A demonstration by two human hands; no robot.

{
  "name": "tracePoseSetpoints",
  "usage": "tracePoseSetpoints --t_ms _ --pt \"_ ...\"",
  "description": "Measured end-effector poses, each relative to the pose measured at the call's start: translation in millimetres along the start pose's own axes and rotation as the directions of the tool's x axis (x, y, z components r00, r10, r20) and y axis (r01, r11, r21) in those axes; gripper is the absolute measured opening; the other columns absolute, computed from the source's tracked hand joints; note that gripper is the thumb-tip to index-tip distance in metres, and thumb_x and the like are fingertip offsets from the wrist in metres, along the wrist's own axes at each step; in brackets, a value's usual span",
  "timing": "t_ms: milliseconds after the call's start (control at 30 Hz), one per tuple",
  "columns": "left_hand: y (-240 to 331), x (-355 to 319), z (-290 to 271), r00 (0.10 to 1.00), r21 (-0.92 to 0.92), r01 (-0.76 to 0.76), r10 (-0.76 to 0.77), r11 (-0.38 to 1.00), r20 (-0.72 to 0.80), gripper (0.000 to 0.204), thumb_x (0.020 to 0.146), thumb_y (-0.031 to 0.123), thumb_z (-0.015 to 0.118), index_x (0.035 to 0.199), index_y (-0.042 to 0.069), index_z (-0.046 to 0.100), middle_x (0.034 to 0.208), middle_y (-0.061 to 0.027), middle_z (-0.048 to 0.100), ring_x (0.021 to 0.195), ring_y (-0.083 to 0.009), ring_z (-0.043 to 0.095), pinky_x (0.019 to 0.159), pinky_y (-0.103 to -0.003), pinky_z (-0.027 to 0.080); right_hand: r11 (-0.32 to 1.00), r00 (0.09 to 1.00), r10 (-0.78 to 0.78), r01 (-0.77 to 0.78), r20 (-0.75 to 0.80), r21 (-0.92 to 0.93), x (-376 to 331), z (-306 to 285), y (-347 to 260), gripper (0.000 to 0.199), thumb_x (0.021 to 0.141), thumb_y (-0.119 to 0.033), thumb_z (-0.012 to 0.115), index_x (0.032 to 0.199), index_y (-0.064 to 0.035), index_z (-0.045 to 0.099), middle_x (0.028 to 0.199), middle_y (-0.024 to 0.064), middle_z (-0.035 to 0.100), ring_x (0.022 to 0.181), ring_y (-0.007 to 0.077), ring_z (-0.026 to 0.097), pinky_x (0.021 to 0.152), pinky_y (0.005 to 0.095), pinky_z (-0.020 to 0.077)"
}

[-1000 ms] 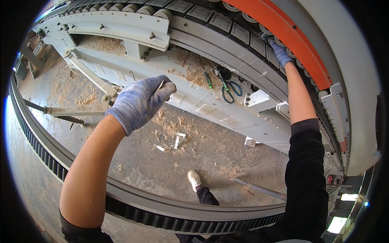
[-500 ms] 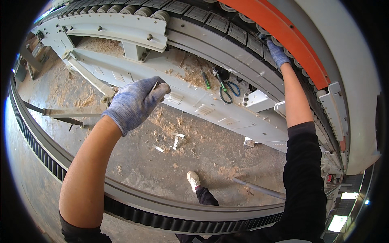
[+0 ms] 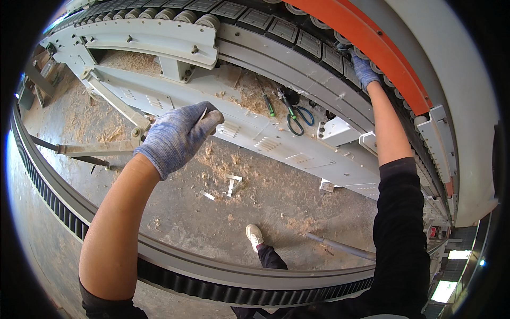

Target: The person wipes a large white board, then cuts a white plastic strip with shears and inserts it into a machine. They repeat the cutting and insertion process with a second strip, adjusting components within the machine as they work.

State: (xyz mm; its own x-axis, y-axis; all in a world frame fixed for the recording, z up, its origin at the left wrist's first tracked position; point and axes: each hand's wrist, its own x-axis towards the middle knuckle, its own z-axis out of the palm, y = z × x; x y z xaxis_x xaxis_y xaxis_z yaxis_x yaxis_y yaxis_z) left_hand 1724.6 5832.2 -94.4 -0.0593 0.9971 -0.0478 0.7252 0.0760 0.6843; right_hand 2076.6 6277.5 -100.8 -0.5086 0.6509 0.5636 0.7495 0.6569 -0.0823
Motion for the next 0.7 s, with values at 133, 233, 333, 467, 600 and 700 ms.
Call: tracePoseSetpoints --t_ms 133,233,333,467,600,700 --pt "1.5 0.5 0.0 1.000 -0.004 0.012 -0.012 1.000 0.010 0.044 0.101 0.038 0.035 0.106 0.003 0.062 0.088 -0.0149 0.068 0.088 -0.0261 0.066 0.084 -0.037 0.050 1.000 1.000 0.007 -0.007 0.008 -0.026 -0.8 -2.7 -4.5 0.067 0.097 -0.048 0.038 0.148 -0.0082 0.022 0.157 0.0110 0.015 0.145 0.0275 0.011 0.116 0.0384 0.0139" --pt "2.5 0.3 -0.3 0.999 -0.021 0.018 -0.018 1.000 0.032 0.045 0.101 0.039 0.036 0.106 0.003 0.062 0.089 -0.0150 0.068 0.089 -0.0259 0.066 0.084 -0.037 0.050 0.999 1.000 0.013 -0.013 0.013 -0.045 -0.3 -4.5 -7.7 0.067 0.097 -0.048 0.037 0.148 -0.0082 0.022 0.157 0.0109 0.015 0.145 0.0276 0.011 0.116 0.0383 0.0139" --pt "3.3 -0.3 -0.1 1.000 -0.028 0.010 -0.010 1.000 0.025 0.046 0.100 0.041 0.036 0.105 0.003 0.062 0.088 -0.0151 0.068 0.089 -0.0256 0.067 0.084 -0.036 0.050 0.998 0.999 0.010 -0.008 0.033 -0.062 0.0 -6.2 -8.2 0.067 0.097 -0.048 0.037 0.148 -0.0081 0.022 0.157 0.0109 0.016 0.144 0.0277 0.012 0.116 0.0382 0.0140" --pt "2.7 -0.2 1.4 0.999 -0.017 0.027 -0.026 1.000 0.029 0.046 0.100 0.041 0.037 0.106 0.003 0.062 0.088 -0.0151 0.068 0.089 -0.0255 0.067 0.084 -0.036 0.050 0.998 0.998 0.010 -0.006 0.063 -0.069 0.4 -6.3 -5.3 0.066 0.096 -0.048 0.039 0.147 -0.0085 0.025 0.156 0.0110 0.018 0.144 0.0281 0.013 0.116 0.0384 0.0152" --pt "1.0 0.4 3.3 1.000 -0.021 0.010 -0.009 1.000 0.020 0.046 0.100 0.040 0.037 0.106 0.003 0.062 0.088 -0.0150 0.068 0.089 -0.0263 0.067 0.083 -0.036 0.050 0.738 0.978 -0.209 0.164 0.009 -0.655 4.1 -1.1 -2.9 0.066 0.094 -0.048 0.042 0.146 -0.0095 0.028 0.155 0.0108 0.021 0.143 0.0291 0.016 0.115 0.0389 0.0172" --pt "-0.1 -0.4 1.9 1.000 -0.019 -0.007 0.007 1.000 0.007 0.045 0.100 0.040 0.037 0.106 0.003 0.062 0.087 -0.0144 0.068 0.088 -0.0268 0.066 0.083 -0.037 0.050 -0.683 0.899 -0.430 -0.263 0.083 -0.681 5.7 2.5 -8.1 0.066 0.093 -0.048 0.044 0.145 -0.0103 0.030 0.154 0.0107 0.024 0.143 0.0298 0.018 0.115 0.0393 0.0187"
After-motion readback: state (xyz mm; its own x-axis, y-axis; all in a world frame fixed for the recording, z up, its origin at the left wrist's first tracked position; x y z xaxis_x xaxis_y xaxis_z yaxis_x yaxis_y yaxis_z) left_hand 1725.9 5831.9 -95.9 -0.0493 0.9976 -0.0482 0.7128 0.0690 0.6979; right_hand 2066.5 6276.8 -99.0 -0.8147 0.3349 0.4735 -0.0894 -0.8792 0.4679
